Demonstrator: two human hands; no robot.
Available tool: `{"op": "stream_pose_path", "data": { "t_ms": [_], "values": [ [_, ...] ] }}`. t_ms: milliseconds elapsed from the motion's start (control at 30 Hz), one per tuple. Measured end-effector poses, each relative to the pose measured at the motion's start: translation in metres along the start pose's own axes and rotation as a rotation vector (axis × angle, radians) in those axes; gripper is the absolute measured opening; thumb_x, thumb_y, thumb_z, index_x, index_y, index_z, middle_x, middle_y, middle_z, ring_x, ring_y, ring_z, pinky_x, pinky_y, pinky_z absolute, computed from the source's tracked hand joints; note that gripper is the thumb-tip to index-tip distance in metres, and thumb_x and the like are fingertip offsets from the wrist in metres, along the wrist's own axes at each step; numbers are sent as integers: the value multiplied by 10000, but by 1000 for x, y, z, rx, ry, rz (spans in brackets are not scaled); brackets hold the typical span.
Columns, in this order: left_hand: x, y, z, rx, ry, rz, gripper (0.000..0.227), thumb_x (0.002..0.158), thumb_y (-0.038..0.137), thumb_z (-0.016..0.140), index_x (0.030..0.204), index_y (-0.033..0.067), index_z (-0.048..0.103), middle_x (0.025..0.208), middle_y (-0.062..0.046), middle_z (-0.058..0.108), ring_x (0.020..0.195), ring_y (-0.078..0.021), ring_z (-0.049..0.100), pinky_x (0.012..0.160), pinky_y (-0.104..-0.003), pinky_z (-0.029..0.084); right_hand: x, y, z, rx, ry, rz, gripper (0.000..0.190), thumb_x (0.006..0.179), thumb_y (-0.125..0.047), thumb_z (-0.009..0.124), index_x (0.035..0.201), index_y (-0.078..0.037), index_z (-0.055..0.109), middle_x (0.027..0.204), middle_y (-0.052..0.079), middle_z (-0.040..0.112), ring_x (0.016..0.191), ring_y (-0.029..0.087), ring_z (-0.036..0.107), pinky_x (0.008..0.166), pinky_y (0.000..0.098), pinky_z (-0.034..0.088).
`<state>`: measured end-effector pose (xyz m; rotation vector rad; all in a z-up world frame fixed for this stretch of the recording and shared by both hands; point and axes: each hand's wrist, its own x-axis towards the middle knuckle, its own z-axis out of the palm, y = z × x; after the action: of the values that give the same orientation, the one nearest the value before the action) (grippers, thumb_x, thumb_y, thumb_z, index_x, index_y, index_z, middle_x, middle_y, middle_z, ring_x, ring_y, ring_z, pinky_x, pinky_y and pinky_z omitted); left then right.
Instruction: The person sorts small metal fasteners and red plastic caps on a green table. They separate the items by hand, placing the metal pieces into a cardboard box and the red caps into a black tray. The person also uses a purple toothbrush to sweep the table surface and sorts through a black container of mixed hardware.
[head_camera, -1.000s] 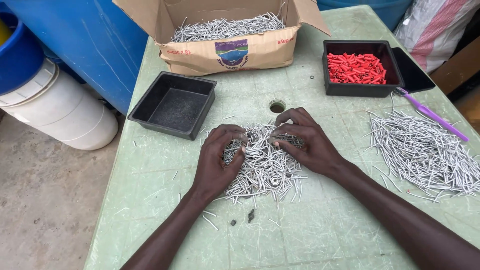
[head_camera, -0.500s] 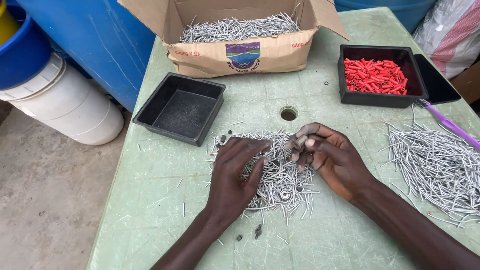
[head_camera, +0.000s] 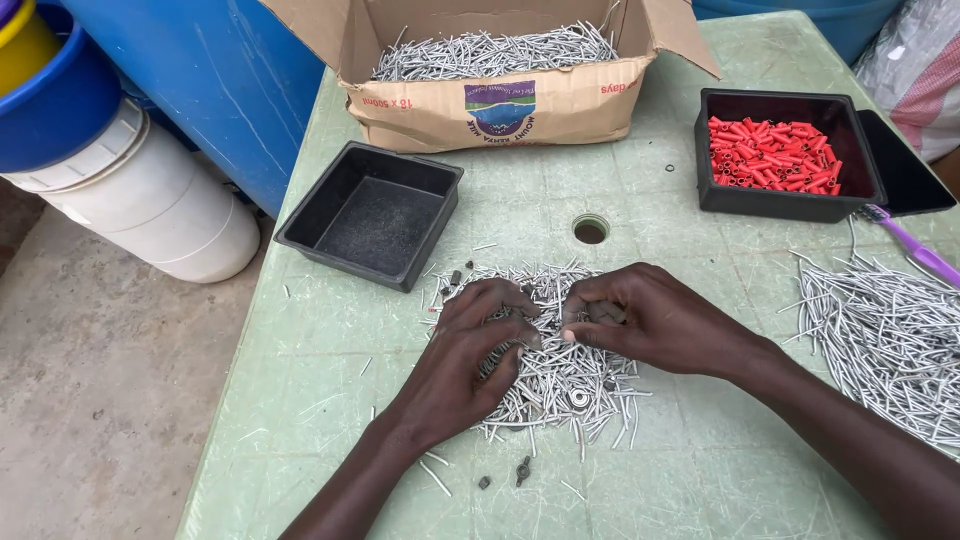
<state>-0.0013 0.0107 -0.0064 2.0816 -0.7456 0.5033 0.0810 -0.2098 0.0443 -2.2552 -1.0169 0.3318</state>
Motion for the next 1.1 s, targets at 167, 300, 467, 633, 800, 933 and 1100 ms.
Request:
{"op": "stream_pose_path", "data": {
  "t_ms": [167,300,467,633,800,933,1100],
  "values": [
    [4,10,0,2,-26,-80,112,761,106,483,847,129,552,1072,-43,590,1076,-223,535,909,-399,370,2,3,2,-255,10,204,255,928,-367,640,726,-222,699,485,-11,454,504,100,412,548,299,328],
    [4,12,3,64,9,-119,154,916,228,593,826,112,546,1005,-18,562,993,-202,534,927,-379,334,0,-2,0,-186,28,34,56,865,-273,723,854,-243,677,524,-51,477,503,119,465,528,298,358],
    [0,6,7,77,74,-161,78,883,129,558,943,100,598,1074,-45,582,1068,-231,556,933,-406,372,3,12,5,-256,-44,18,140,871,-286,695,966,-190,727,695,-18,715,554,151,603,615,311,451],
    [1,6,5,58,90,-114,181,922,153,510,1024,59,626,1086,-60,591,1060,-243,557,925,-407,396,4,12,12,-204,-26,-5,212,841,-324,744,1012,-204,713,729,-35,724,624,111,626,596,294,455],
    [-1,4,8,66,95,-95,181,918,134,519,1019,53,646,1094,-67,611,1083,-249,562,945,-415,400,3,2,11,-280,-136,103,136,865,-278,716,889,-211,601,675,-13,609,659,194,571,640,306,414],
    [-2,5,8,73,116,-90,158,920,133,537,991,61,658,1096,-55,624,1095,-246,565,946,-413,398,2,1,4,-203,-157,122,130,895,-269,686,887,-190,584,599,-1,470,573,168,414,578,313,352],
    [0,7,5,83,149,-88,149,920,176,581,1013,88,658,1113,-32,623,1113,-231,566,953,-415,367,5,4,-7,55,-119,87,143,923,-310,680,932,-167,678,601,-29,457,552,105,417,540,279,341]
  ]
}}
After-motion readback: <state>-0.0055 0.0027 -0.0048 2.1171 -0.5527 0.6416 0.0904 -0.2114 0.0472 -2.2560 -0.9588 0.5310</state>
